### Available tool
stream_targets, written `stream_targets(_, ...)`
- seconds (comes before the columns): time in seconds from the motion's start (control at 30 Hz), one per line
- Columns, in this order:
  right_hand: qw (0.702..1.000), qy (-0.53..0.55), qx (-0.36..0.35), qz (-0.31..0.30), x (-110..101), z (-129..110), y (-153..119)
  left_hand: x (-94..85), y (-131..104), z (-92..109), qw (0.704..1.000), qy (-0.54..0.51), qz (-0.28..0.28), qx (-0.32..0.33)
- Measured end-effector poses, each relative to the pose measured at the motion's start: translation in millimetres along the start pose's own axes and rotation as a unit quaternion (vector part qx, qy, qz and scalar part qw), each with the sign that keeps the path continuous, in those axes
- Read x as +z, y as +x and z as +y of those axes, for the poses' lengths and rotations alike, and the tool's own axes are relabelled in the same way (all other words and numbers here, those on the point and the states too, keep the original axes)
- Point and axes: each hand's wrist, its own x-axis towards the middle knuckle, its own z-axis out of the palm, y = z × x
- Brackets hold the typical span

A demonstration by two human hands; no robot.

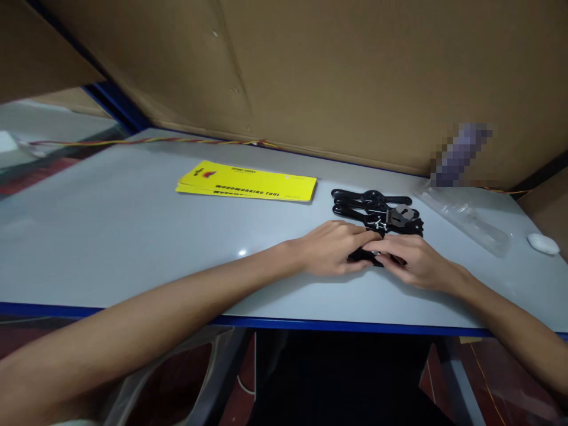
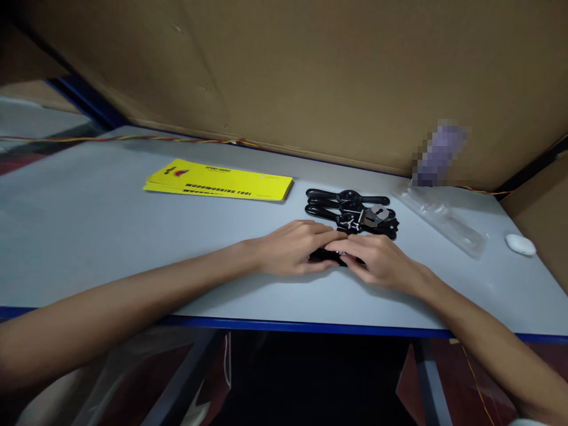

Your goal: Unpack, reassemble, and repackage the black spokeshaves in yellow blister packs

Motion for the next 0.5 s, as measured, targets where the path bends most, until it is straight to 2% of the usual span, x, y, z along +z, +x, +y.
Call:
stream_targets(0.1, 1.0, 0.01, 0.003, -0.011, -1.5, 0.1, 0.4, -0.1, 0.4, -1.8, 1.0, 0.022, -0.002, -0.011)
stream_targets(0.3, 0.994, 0.067, 0.077, -0.024, -3.7, 1.6, -0.3, 1.3, 0.1, -3.4, 0.999, 0.045, -0.003, -0.024)
stream_targets(0.5, 0.998, 0.03, 0.06, 0.012, -1.3, 3.8, -1.1, 3.2, -1.6, -4.8, 0.999, 0.047, 0.015, -0.004)
